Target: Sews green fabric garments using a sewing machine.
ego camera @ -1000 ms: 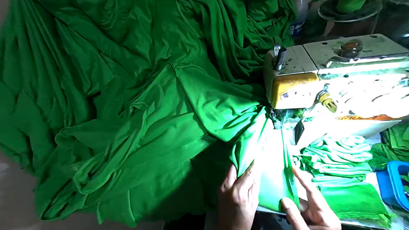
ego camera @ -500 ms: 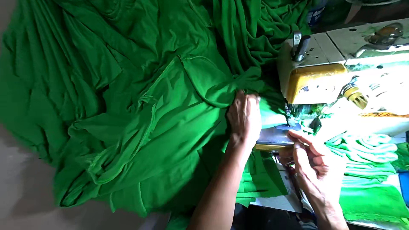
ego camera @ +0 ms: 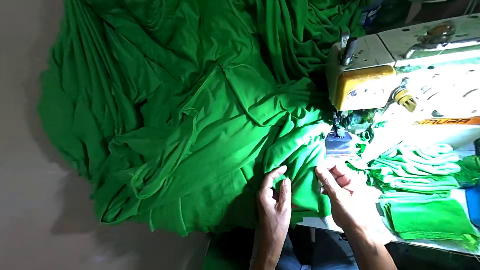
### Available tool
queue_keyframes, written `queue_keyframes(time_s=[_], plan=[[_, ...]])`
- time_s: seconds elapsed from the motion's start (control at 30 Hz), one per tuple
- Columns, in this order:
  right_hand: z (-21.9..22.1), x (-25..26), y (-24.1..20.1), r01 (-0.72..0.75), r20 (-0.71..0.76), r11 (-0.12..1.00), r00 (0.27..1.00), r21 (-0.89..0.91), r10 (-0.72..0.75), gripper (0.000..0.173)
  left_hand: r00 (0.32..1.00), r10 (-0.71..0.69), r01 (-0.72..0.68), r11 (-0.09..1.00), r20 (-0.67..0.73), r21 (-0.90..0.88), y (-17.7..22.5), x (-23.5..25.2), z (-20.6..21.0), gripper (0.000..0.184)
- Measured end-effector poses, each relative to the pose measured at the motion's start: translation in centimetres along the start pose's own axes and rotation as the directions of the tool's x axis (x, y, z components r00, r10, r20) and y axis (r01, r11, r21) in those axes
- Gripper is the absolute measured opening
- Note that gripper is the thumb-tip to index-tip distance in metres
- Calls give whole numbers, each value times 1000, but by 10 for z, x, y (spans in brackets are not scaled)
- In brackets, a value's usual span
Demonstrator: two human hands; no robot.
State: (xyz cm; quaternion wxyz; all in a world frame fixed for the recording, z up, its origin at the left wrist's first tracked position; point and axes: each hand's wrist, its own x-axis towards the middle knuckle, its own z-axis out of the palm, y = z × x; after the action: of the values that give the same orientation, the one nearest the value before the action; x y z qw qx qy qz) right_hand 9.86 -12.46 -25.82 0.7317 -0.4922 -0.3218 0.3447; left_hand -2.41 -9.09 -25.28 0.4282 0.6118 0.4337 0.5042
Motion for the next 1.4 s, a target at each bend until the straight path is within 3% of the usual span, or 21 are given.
queue_keyframes(time_s=[0.07, 0.13, 0.17, 0.23, 0.37, 0.5, 0.63, 0.7, 0.73, 0.83, 0.93, 1.03, 1.17, 1.27, 1.4], plan=[[-2, 0, -1, -6, -32, 1000, 999, 25, 7, 20, 982, 181, -162, 954, -53, 253, -6, -1, -2, 34], [-6, -1, -1, 27, -29, 999, 999, 23, -27, 22, 903, 425, -333, 787, -66, 519, -1, -1, -1, 36], [-8, -2, -1, 43, -20, 999, 999, 15, -43, 21, 857, 513, -396, 717, -48, 574, 6, 0, 3, 32], [-14, 0, -1, 97, 7, 995, 995, 16, -97, 20, 806, 591, -519, 677, 34, 523, 14, 5, 10, 24], [-17, 8, -1, 155, 51, 983, 986, 98, -161, 25, 818, 510, -556, 820, 266, 138, 5, 21, 23, 25], [-13, 6, -2, 79, -32, 986, 997, 145, -75, 35, 808, 522, -554, 831, 273, 49, 1, 23, 24, 12], [-17, 5, -1, 155, -30, 984, 988, 82, -153, 33, 900, 397, -399, 917, 183, -25, 10, 26, 21, 17], [-24, 6, -2, 184, -14, 983, 983, -19, -185, 30, 951, 291, -298, 953, 109, 54, 16, 35, 19, 19], [-28, 7, -2, 177, -22, 982, 984, -67, -179, 28, 965, 254, -263, 946, 70, 189, 19, 41, 21, 20], [-37, 11, 4, 161, -46, 950, 983, -267, -180, 23, 978, 194, -198, 787, 72, 584, 15, 65, 29, 26], [-41, 14, 11, 180, -12, 901, 980, -395, -201, 23, 980, 159, -197, 771, 116, 606, 3, 73, 32, 28], [-54, 2, 7, 200, 39, 842, 977, -501, -209, 24, 938, 336, -324, 774, 80, 544, -6, 61, 28, 22], [-83, -29, -19, 333, 45, 699, 917, -633, -396, 23, 791, 608, -555, 666, 68, 499, 5, 27, 37, 26], [-112, -51, -34, 296, -65, 631, 873, -717, -484, 25, 769, 598, -639, 707, 224, 303, 12, -8, 73, 11], [-149, -65, -37, 206, -199, 619, 830, -758, -520, 29, 677, 564, -691, 708, 473, 146, -4, -35, 127, 13]])
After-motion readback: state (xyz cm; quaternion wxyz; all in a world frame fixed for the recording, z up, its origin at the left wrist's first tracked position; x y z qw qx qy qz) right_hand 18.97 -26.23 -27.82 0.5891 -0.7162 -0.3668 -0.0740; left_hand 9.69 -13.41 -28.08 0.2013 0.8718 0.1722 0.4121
